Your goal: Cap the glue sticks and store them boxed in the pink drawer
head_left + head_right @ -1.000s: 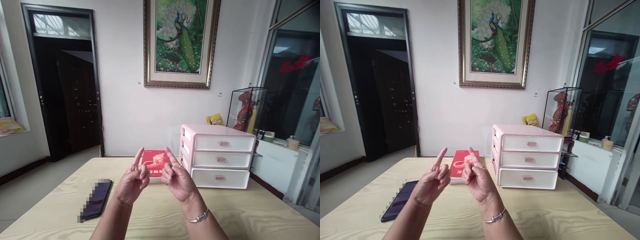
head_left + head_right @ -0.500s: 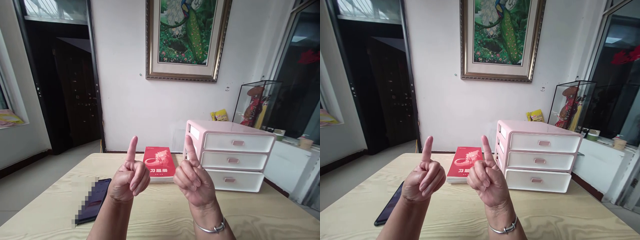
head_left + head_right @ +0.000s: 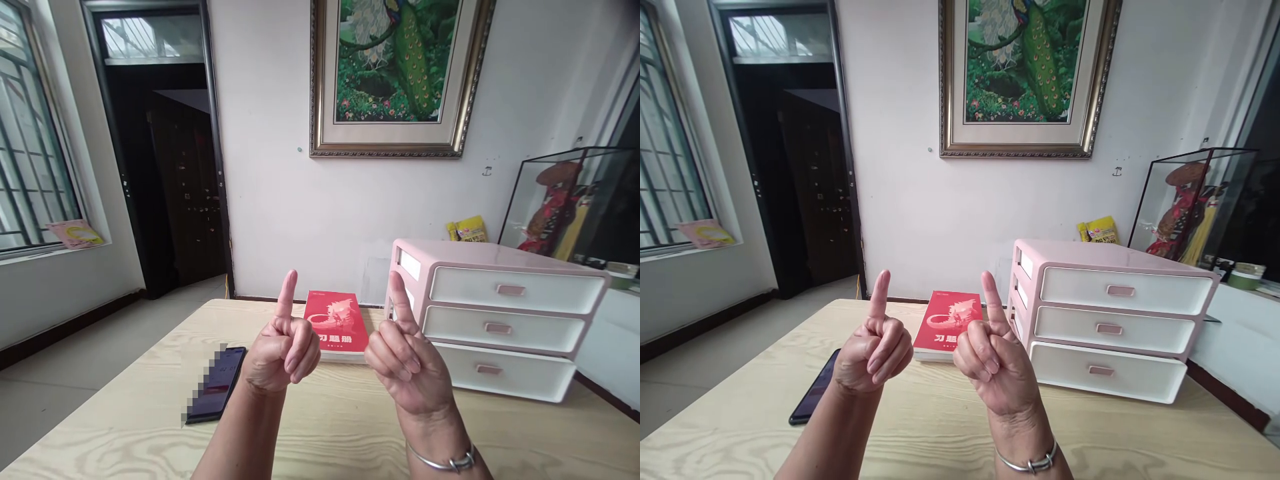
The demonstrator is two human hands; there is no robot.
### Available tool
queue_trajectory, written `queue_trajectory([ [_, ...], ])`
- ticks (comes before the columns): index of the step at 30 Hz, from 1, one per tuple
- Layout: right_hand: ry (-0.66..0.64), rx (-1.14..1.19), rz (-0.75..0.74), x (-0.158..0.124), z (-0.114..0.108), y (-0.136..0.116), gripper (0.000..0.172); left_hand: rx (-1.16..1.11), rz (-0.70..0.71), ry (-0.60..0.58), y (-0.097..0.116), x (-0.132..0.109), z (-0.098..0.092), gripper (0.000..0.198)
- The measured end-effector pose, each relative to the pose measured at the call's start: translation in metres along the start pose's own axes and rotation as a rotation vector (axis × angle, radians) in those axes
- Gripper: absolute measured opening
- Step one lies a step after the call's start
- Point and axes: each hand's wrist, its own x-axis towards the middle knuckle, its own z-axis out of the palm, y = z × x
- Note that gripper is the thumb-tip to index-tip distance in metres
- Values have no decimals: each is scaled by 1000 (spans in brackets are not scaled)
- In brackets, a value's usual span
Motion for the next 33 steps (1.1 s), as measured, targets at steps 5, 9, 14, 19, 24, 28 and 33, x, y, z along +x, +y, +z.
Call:
queue_trajectory([
  [5,18,-17,1,0,0,0,74,9,-12,21,0,-1,0,93],
  [9,46,-63,8,1,0,-1,76,5,-6,19,0,-1,-1,92],
  [14,34,-65,3,1,-1,-1,76,15,-11,26,1,-1,-2,91],
  [19,17,-21,-8,1,-1,0,74,17,-3,8,1,-1,-3,91],
  [24,20,-14,-4,2,-3,1,74,17,-4,18,1,-1,-3,90],
  [28,29,-27,-9,2,-5,1,75,19,-15,35,1,-2,-4,91],
  [33,37,-46,-10,3,-6,2,75,32,-16,29,1,-1,-4,90],
])
